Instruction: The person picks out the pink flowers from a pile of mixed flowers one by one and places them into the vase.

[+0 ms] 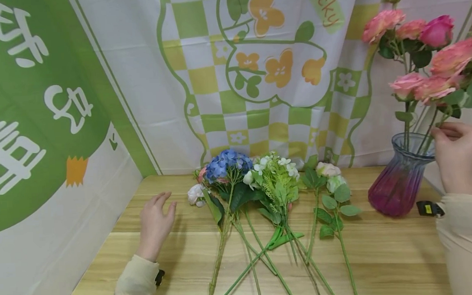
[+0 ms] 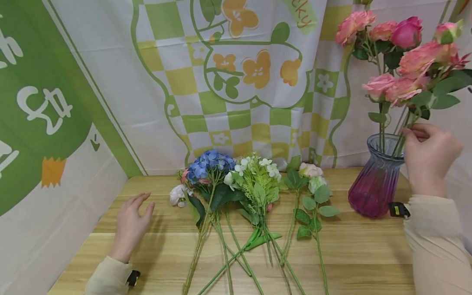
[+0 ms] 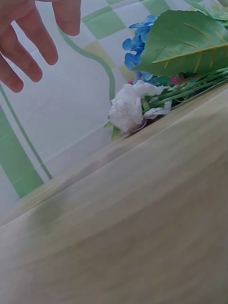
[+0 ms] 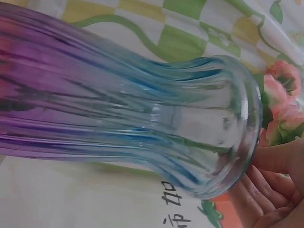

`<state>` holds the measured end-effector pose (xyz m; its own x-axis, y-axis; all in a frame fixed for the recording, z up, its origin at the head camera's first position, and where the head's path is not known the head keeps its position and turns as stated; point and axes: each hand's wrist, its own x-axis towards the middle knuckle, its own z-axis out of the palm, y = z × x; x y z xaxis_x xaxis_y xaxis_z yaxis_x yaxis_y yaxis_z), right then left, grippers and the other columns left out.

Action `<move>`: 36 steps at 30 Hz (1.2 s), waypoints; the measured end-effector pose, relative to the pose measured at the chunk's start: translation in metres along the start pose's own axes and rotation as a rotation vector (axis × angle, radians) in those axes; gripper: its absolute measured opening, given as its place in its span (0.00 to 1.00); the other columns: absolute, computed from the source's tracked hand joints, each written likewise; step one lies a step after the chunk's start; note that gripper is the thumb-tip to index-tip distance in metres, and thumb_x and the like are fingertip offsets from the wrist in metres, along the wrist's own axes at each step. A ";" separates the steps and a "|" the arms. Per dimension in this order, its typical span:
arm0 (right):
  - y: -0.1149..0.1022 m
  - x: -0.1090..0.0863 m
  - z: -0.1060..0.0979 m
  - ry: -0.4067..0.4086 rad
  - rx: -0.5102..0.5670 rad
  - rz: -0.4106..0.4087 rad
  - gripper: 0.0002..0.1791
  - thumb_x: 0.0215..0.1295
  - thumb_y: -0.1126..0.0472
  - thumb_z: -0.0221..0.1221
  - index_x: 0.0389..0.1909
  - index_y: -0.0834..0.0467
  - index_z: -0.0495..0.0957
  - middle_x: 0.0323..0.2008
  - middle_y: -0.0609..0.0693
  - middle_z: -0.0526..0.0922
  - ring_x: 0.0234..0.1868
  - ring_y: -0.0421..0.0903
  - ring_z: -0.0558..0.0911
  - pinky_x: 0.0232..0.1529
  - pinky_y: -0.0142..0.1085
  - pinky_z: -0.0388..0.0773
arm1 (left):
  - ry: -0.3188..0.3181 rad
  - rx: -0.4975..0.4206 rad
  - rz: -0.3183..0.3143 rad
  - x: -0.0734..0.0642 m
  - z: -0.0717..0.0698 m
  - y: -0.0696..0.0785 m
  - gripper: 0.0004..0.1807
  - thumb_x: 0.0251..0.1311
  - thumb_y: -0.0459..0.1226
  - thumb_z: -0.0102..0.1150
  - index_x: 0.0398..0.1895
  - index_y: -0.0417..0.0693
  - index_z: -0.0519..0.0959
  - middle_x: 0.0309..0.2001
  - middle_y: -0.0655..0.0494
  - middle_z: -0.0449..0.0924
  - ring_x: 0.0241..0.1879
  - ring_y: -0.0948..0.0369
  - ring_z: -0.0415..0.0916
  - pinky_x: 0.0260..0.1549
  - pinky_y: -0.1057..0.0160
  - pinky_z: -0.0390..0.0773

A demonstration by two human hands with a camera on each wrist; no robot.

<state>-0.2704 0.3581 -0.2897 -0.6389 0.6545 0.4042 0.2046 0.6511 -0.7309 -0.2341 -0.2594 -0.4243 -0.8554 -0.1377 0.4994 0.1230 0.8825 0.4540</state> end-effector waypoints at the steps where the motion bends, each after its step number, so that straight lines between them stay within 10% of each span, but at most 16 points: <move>1: 0.001 0.000 0.000 -0.004 -0.004 0.016 0.24 0.71 0.49 0.43 0.61 0.54 0.74 0.54 0.51 0.77 0.28 0.18 0.57 0.30 0.20 0.60 | 0.001 0.005 -0.003 0.000 -0.001 -0.001 0.20 0.63 0.37 0.56 0.55 0.35 0.75 0.57 0.33 0.72 0.57 0.37 0.67 0.57 0.35 0.60; 30: 0.020 0.001 0.007 0.064 -0.056 -0.081 0.24 0.69 0.51 0.46 0.53 0.64 0.77 0.46 0.62 0.82 0.18 0.19 0.53 0.21 0.21 0.54 | 0.011 0.002 -0.036 -0.005 -0.014 -0.015 0.21 0.63 0.36 0.57 0.56 0.34 0.74 0.58 0.34 0.72 0.57 0.36 0.66 0.55 0.34 0.60; 36: 0.022 -0.002 0.011 0.114 -0.055 -0.179 0.24 0.70 0.51 0.47 0.48 0.69 0.79 0.43 0.68 0.82 0.37 0.57 0.77 0.34 0.38 0.63 | 0.018 0.010 -0.032 -0.005 -0.015 -0.013 0.20 0.62 0.36 0.57 0.56 0.34 0.74 0.57 0.33 0.72 0.56 0.36 0.66 0.53 0.35 0.61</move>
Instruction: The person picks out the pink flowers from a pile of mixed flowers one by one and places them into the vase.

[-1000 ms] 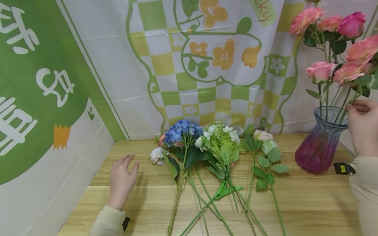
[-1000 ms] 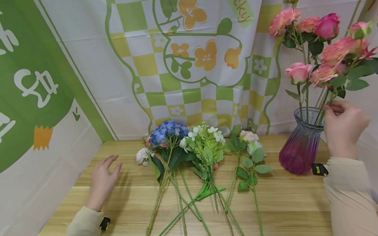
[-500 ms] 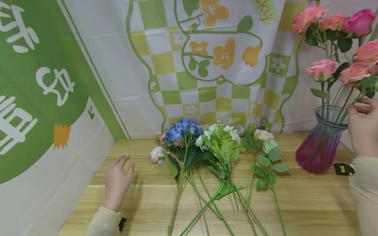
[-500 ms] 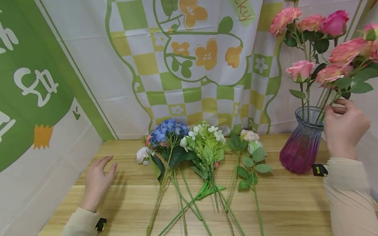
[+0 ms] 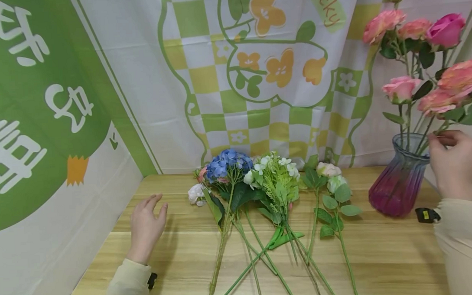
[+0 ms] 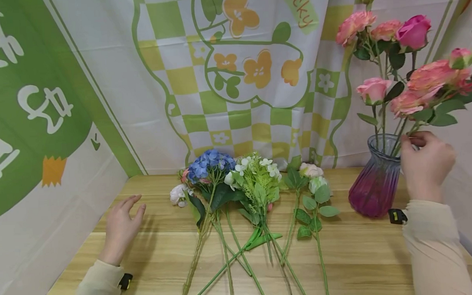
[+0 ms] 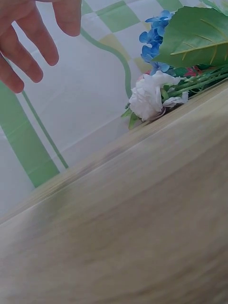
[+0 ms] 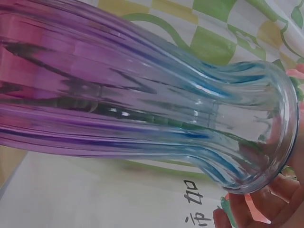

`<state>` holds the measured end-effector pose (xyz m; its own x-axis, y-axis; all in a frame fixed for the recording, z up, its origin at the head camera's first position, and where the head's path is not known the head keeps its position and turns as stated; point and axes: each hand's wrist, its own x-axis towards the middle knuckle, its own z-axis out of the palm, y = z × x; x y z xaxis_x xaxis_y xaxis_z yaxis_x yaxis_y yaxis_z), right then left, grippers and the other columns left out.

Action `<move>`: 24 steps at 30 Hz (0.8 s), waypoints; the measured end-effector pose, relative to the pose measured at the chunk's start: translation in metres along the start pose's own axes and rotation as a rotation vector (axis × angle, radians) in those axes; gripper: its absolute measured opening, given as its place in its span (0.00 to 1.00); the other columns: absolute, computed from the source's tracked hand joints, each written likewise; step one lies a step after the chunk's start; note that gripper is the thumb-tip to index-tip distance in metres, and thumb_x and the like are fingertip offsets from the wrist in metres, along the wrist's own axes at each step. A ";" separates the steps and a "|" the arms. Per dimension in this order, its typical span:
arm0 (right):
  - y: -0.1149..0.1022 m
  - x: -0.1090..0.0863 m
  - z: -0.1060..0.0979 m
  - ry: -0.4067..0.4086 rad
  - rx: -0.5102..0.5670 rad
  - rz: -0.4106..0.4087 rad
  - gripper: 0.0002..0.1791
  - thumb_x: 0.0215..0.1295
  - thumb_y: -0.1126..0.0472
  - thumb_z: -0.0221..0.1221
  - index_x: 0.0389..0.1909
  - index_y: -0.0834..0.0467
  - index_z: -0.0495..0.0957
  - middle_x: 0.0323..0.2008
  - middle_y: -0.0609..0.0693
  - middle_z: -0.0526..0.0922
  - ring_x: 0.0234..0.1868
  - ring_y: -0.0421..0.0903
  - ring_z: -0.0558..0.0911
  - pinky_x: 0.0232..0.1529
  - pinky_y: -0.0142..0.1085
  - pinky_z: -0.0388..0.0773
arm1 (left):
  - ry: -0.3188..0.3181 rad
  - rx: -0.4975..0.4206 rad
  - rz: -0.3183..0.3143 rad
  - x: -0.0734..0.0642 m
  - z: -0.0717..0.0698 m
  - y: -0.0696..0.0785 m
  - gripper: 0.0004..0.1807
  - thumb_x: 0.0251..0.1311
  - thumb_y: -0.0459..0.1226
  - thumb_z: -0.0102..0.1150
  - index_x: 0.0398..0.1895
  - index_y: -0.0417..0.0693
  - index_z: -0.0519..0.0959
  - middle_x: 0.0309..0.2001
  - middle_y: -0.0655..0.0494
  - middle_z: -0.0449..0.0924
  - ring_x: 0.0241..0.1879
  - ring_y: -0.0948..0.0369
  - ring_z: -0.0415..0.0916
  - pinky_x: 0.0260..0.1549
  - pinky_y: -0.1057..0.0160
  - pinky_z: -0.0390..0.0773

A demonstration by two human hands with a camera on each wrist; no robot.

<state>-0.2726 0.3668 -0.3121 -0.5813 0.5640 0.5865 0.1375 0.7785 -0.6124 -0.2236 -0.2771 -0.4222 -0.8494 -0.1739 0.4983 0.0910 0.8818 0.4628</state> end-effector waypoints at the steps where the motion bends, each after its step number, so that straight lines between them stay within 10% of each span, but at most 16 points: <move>1: 0.000 0.000 0.001 0.019 0.007 -0.020 0.24 0.70 0.52 0.48 0.47 0.69 0.79 0.41 0.69 0.82 0.40 0.62 0.76 0.36 0.42 0.64 | 0.001 0.001 0.000 0.000 0.000 0.000 0.20 0.62 0.36 0.57 0.56 0.34 0.74 0.57 0.34 0.72 0.56 0.36 0.66 0.53 0.35 0.61; 13: 0.001 -0.002 0.007 0.073 0.030 -0.073 0.26 0.69 0.51 0.48 0.44 0.72 0.79 0.39 0.72 0.81 0.39 0.65 0.77 0.40 0.49 0.65 | -0.006 0.008 0.005 -0.001 0.000 0.000 0.21 0.63 0.37 0.56 0.56 0.35 0.74 0.58 0.33 0.72 0.56 0.36 0.66 0.53 0.34 0.61; 19: 0.001 0.000 0.003 0.041 0.086 0.098 0.27 0.65 0.46 0.52 0.60 0.57 0.71 0.37 0.49 0.83 0.24 0.17 0.63 0.36 0.21 0.68 | 0.000 -0.003 0.011 -0.001 0.000 0.000 0.20 0.63 0.37 0.56 0.56 0.34 0.74 0.57 0.34 0.72 0.56 0.37 0.67 0.53 0.35 0.61; 24: 0.000 0.000 -0.001 0.031 0.074 0.132 0.25 0.67 0.50 0.50 0.62 0.55 0.68 0.40 0.45 0.77 0.24 0.15 0.55 0.27 0.13 0.53 | 0.017 0.001 0.022 0.000 0.001 -0.001 0.20 0.62 0.36 0.57 0.55 0.34 0.75 0.56 0.34 0.73 0.55 0.37 0.67 0.52 0.36 0.62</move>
<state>-0.2716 0.3675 -0.3116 -0.5368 0.6693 0.5137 0.1511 0.6752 -0.7220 -0.2237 -0.2775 -0.4233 -0.8382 -0.1616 0.5208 0.1090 0.8861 0.4505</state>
